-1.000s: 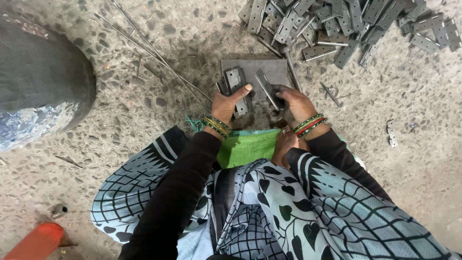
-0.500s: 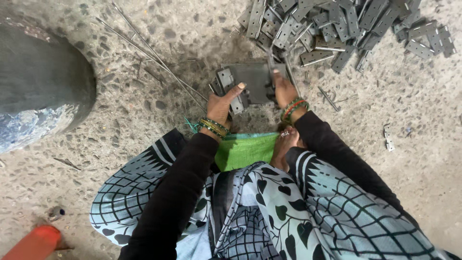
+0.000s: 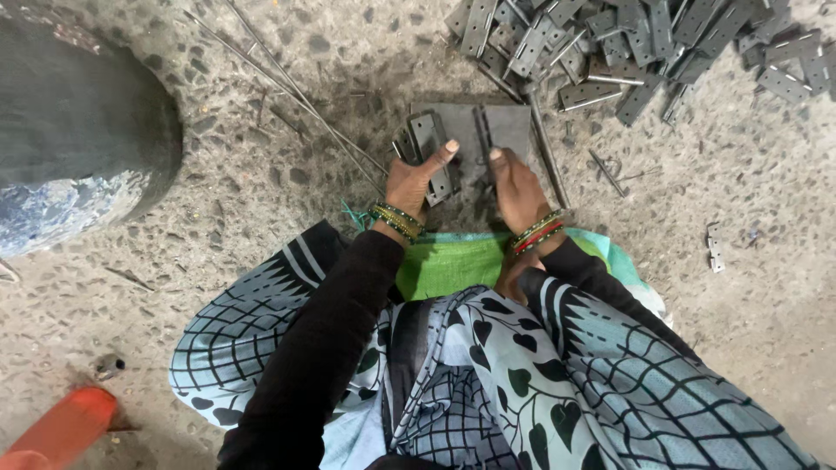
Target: The person sits on the floor and assembles metal hinge components by inserting pins into a metal block and striking them with a hammer. The person repeatedly picks up hinge parts, aligns them, and hammers the pins into place, then places the finished units into a nearby bucket.
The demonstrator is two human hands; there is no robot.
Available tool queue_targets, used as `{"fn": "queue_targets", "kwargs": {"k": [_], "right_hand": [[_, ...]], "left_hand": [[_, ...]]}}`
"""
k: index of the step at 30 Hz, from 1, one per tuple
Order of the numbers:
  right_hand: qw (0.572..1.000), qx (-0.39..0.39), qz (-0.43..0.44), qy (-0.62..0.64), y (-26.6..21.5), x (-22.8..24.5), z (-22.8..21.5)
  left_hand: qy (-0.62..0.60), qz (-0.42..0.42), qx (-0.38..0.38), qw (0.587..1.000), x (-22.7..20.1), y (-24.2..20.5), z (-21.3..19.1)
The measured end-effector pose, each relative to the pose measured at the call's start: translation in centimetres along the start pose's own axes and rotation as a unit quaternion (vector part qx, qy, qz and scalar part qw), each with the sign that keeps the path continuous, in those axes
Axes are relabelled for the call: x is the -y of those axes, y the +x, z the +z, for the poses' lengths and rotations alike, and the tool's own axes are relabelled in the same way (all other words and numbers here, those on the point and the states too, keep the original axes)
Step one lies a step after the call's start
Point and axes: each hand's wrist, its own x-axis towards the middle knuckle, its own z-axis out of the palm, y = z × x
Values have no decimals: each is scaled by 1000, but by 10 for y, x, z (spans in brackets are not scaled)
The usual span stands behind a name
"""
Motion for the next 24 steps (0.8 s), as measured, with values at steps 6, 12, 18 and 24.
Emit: {"fn": "queue_targets", "kwargs": {"k": [6, 12, 18, 24], "right_hand": [[998, 49, -39, -29, -15, 42, -15], [998, -23, -51, -25, -15, 21, -14], [990, -30, -48, 129, -3, 13, -24], [975, 87, -22, -203, -8, 65, -40]], "left_hand": [[-79, 64, 23, 995, -9, -5, 6], [-88, 33, -34, 995, -7, -5, 6], [-141, 93, 109, 980, -8, -8, -2], [-145, 25, 76, 986, -15, -12, 1]]}}
